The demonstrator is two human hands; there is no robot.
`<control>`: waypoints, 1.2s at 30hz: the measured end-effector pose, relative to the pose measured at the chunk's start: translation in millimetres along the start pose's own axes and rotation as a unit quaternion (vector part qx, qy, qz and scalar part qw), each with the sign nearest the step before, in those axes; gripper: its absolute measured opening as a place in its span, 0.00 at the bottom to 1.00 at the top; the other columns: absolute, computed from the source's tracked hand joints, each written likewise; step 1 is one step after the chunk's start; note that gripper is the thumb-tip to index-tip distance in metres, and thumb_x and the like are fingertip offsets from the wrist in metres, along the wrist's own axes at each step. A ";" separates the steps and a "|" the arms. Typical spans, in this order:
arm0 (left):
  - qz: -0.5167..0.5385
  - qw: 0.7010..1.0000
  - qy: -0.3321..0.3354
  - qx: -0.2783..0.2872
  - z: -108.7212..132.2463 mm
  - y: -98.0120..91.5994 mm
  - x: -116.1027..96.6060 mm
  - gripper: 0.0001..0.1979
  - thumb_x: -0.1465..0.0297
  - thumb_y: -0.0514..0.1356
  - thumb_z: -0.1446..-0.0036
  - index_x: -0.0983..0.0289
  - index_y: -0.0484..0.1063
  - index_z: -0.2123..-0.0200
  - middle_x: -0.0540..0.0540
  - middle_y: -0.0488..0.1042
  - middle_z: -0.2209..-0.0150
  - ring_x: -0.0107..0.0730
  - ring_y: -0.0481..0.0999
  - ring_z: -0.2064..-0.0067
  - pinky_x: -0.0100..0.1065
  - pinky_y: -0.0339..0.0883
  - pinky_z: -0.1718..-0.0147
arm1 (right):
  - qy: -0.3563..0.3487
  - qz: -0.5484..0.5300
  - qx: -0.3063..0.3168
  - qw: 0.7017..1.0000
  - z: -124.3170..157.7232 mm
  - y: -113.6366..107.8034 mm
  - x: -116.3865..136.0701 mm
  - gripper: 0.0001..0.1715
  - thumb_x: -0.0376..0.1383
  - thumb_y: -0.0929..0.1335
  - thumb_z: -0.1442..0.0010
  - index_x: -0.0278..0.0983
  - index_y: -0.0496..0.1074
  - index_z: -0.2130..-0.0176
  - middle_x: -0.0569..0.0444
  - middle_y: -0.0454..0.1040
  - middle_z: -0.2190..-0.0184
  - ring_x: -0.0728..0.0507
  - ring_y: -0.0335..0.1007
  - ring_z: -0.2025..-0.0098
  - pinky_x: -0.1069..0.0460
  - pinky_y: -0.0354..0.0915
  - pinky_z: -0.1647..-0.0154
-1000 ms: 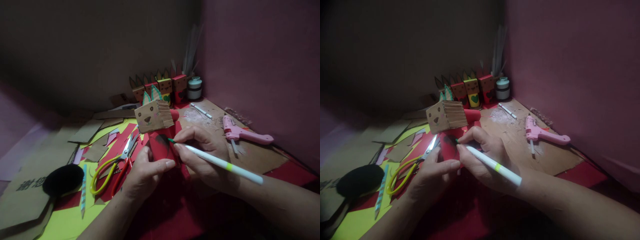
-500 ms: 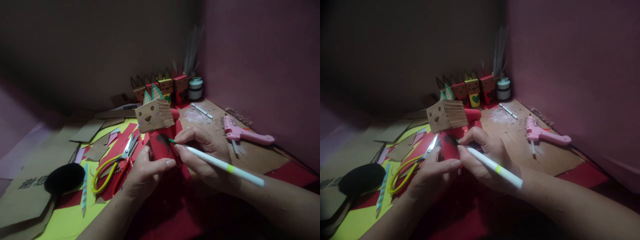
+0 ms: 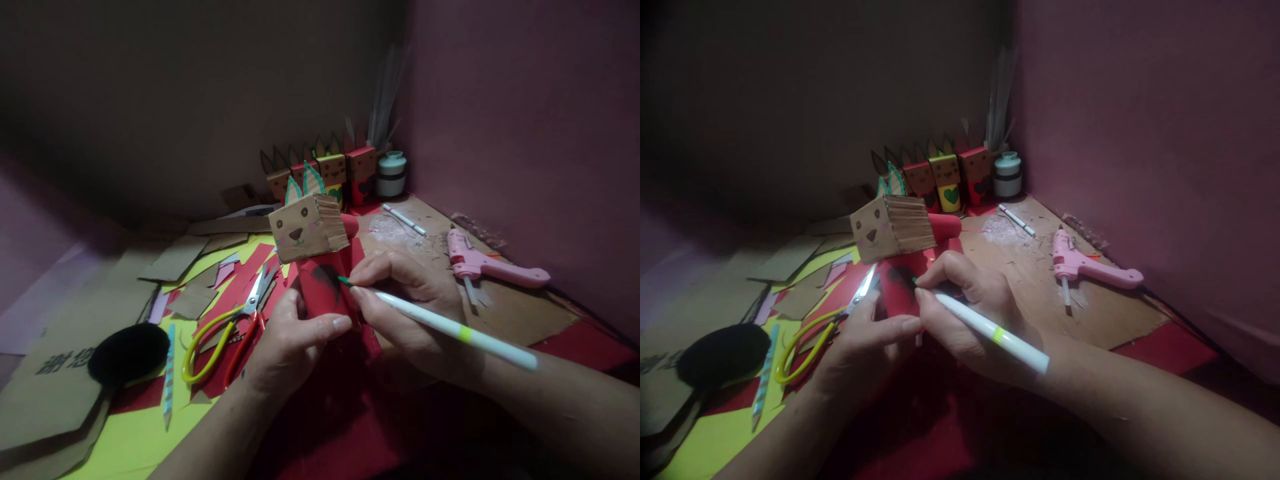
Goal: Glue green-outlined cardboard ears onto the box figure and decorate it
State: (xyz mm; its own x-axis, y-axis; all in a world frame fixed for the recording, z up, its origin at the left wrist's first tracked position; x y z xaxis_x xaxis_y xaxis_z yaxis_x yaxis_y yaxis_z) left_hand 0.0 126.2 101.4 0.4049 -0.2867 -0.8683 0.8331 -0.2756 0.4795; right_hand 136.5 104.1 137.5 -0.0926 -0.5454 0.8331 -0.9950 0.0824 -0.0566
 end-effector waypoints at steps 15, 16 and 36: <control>0.005 0.999 0.007 0.031 -2.1 2.1 1.1 0.20 0.78 0.74 0.57 0.67 0.78 0.58 0.53 0.81 0.70 0.35 0.82 0.68 0.30 0.77 0.66 | -0.008 0.003 0.000 1.000 -1.1 0.0 3.8 0.05 0.31 0.70 0.41 0.41 0.71 0.67 0.56 0.74 0.71 0.47 0.71 0.70 0.54 0.65 0.75; 0.006 0.999 0.005 0.031 -1.9 1.9 0.8 0.20 0.78 0.74 0.57 0.67 0.78 0.58 0.54 0.82 0.69 0.35 0.82 0.68 0.30 0.78 0.65 | -0.005 0.006 0.001 1.000 -1.1 -0.3 4.2 0.05 0.31 0.69 0.41 0.41 0.70 0.67 0.56 0.74 0.72 0.47 0.71 0.70 0.54 0.65 0.76; 0.022 0.998 0.005 0.064 -1.5 3.3 1.9 0.18 0.80 0.73 0.53 0.66 0.79 0.57 0.52 0.81 0.69 0.32 0.82 0.68 0.27 0.77 0.66 | -0.018 -0.004 -0.019 1.000 -1.2 -1.0 4.5 0.05 0.29 0.69 0.41 0.39 0.72 0.68 0.55 0.74 0.71 0.48 0.71 0.71 0.55 0.65 0.75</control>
State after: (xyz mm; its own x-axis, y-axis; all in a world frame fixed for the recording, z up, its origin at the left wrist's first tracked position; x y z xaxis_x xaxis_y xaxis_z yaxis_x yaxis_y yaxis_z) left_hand 4.0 126.1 101.1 0.4437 -0.2924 -0.8471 0.7597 -0.3786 0.5287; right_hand 137.2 102.6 142.0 -0.0865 -0.5754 0.8133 -0.9937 0.1083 -0.0291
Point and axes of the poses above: each hand's wrist, its own z-axis away from the middle knuckle, its own y-axis out of the palm, x = y × z, the point moved 6 cm from there along -z, towards the middle knuckle
